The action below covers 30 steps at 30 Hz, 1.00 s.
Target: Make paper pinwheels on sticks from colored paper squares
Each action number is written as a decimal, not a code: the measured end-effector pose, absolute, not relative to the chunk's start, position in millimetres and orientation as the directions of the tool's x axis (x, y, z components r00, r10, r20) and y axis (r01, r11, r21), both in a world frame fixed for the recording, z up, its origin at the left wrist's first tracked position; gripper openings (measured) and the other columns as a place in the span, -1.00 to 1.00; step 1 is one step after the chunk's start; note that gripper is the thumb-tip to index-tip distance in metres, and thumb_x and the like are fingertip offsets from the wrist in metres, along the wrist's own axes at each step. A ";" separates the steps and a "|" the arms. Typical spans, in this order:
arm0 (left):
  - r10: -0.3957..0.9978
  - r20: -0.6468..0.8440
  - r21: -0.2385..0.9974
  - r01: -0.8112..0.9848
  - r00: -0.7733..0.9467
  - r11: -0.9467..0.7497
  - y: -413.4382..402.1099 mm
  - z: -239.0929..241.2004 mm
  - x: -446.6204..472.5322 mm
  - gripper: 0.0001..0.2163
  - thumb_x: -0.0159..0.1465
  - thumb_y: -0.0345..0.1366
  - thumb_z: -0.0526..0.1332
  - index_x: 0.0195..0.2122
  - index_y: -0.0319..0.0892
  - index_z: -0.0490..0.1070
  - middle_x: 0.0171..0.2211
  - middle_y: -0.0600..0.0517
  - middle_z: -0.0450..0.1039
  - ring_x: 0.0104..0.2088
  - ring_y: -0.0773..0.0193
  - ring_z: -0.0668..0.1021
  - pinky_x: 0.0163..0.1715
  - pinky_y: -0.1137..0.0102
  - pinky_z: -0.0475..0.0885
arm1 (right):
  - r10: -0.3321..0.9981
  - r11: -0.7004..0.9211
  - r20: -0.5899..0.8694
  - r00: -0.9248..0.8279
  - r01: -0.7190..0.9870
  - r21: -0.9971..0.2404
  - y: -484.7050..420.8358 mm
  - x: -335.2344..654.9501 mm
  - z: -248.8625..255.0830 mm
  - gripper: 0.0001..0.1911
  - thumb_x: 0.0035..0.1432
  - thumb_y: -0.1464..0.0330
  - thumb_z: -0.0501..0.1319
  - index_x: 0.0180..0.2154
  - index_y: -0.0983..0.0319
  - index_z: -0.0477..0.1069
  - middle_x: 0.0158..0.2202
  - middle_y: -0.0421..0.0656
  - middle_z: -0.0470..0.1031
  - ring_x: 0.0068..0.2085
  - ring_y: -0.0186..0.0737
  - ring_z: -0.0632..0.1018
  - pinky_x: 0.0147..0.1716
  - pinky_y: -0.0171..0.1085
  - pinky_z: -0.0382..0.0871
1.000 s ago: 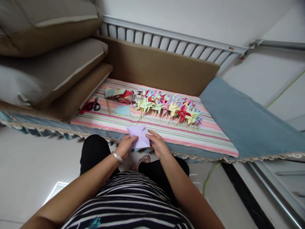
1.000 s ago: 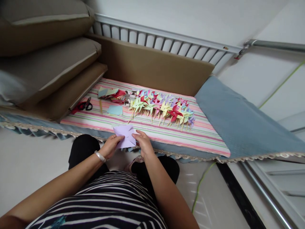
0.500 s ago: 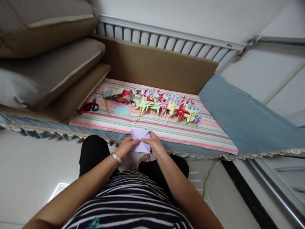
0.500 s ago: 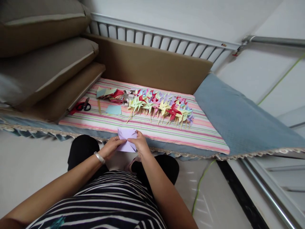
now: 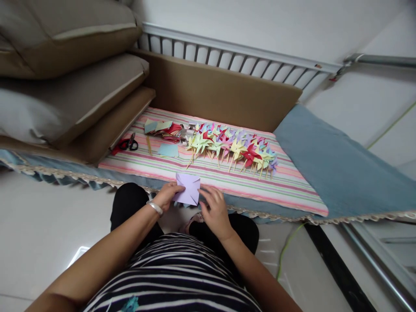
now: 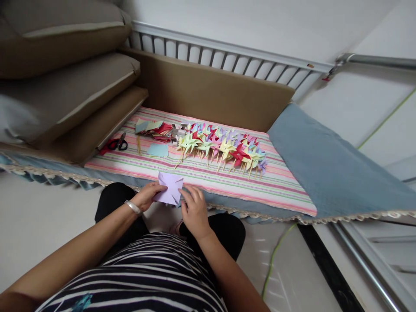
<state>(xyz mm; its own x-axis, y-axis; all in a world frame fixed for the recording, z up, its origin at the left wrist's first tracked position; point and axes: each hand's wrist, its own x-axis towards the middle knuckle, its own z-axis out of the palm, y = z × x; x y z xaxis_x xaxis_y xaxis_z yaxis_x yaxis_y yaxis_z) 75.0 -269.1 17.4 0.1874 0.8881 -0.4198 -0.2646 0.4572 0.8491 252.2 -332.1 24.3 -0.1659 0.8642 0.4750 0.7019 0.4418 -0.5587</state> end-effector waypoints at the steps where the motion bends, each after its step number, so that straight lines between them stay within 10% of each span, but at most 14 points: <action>1: 0.886 -0.423 0.848 -0.261 0.192 0.461 -269.3 18.8 74.8 -0.82 -0.22 -0.34 0.34 -0.57 -0.31 0.47 -0.61 -0.02 0.48 -0.60 0.33 0.44 -0.55 0.45 0.27 | 0.836 0.488 0.498 -0.231 0.727 -0.483 -336.9 253.6 24.6 -0.61 0.10 0.49 0.10 -0.02 0.11 0.38 0.11 -0.08 0.30 0.16 -0.06 0.25 0.12 0.03 0.13; 5: 0.875 -0.432 0.846 -0.239 0.219 0.477 -271.4 22.6 78.4 -0.81 -0.22 -0.32 0.34 -0.55 -0.28 0.47 -0.61 0.00 0.48 -0.59 0.31 0.45 -0.53 0.43 0.29 | 0.789 0.537 0.537 -0.300 0.761 -0.365 -340.8 252.6 26.3 -0.77 0.12 0.47 0.13 -0.23 0.13 0.50 0.17 -0.09 0.22 0.22 -0.03 0.14 0.12 0.05 0.12; 16: 0.881 -0.386 0.884 -0.165 0.273 0.438 -279.2 13.9 84.7 -0.82 -0.18 -0.30 0.35 -0.57 -0.28 0.45 -0.60 0.03 0.45 -0.61 0.38 0.40 -0.55 0.47 0.20 | 0.944 0.251 0.326 -0.041 0.731 -0.634 -318.5 239.1 25.3 -0.94 -0.01 0.43 0.24 -0.46 0.18 0.49 0.14 -0.06 0.28 0.23 0.06 0.13 0.12 0.08 0.06; 30: 0.868 -0.330 0.923 -0.064 0.372 0.379 -282.4 16.2 82.8 -0.80 -0.10 -0.24 0.30 -0.52 -0.30 0.49 -0.63 0.05 0.40 -0.63 0.41 0.32 -0.56 0.48 0.13 | 0.960 0.185 0.279 -0.010 0.771 -0.610 -314.9 233.0 25.8 -0.95 -0.04 0.44 0.25 -0.50 0.20 0.46 0.10 -0.04 0.33 0.20 0.05 0.17 0.12 0.06 0.07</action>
<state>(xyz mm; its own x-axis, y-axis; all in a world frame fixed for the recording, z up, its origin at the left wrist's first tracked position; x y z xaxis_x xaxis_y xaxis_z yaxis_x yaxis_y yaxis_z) 82.8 -282.4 16.2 0.3721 0.8677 -0.3297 -0.0645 0.3785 0.9234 233.0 -314.9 25.8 -0.0098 0.9603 0.2787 0.7705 0.1849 -0.6100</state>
